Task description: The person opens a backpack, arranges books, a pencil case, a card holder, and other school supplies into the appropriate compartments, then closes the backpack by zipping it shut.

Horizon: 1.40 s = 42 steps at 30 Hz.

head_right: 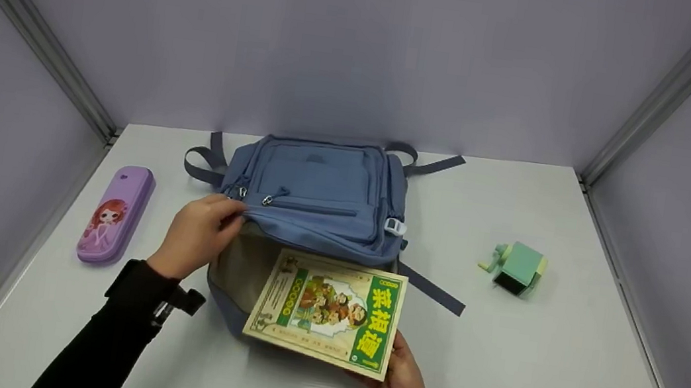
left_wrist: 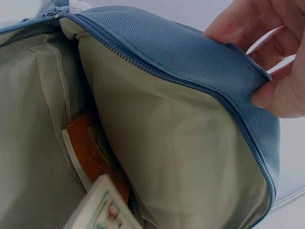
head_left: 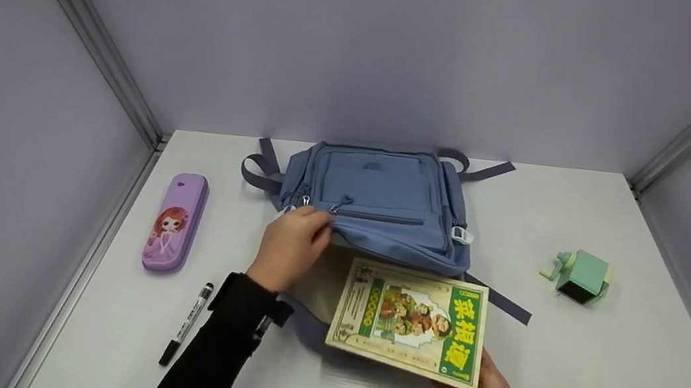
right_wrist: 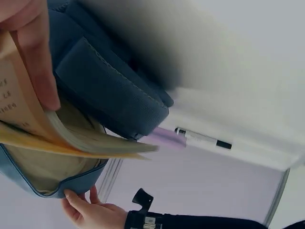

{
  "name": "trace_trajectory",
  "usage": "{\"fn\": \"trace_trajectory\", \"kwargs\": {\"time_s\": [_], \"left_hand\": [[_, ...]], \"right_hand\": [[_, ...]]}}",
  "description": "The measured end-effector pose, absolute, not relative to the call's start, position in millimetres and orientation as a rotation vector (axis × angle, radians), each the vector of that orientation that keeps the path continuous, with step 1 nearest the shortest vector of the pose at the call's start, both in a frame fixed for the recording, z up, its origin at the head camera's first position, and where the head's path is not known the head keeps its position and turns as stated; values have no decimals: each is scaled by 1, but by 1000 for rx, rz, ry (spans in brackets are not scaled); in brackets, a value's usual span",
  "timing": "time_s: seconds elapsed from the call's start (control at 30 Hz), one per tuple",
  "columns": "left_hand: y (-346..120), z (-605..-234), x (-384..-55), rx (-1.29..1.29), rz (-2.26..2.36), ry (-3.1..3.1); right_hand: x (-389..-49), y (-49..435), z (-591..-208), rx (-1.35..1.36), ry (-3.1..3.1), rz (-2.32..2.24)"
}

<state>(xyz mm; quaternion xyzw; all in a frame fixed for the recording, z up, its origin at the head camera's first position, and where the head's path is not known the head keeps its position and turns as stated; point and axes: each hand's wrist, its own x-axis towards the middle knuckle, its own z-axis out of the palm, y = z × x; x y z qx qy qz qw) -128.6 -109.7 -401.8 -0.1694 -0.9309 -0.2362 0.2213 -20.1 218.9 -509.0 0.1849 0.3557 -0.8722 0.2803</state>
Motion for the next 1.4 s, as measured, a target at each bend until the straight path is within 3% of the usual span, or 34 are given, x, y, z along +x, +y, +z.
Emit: {"fn": "trace_trajectory", "kwargs": {"time_s": [0.6, 1.4], "left_hand": [[-110, -404, -125, -469, -639, -2556], [-109, -402, -124, -474, -623, -2560]], "right_hand": [[-55, 171, -504, 515, 469, -2681], [-98, 117, -475, 599, 876, -2466]]}}
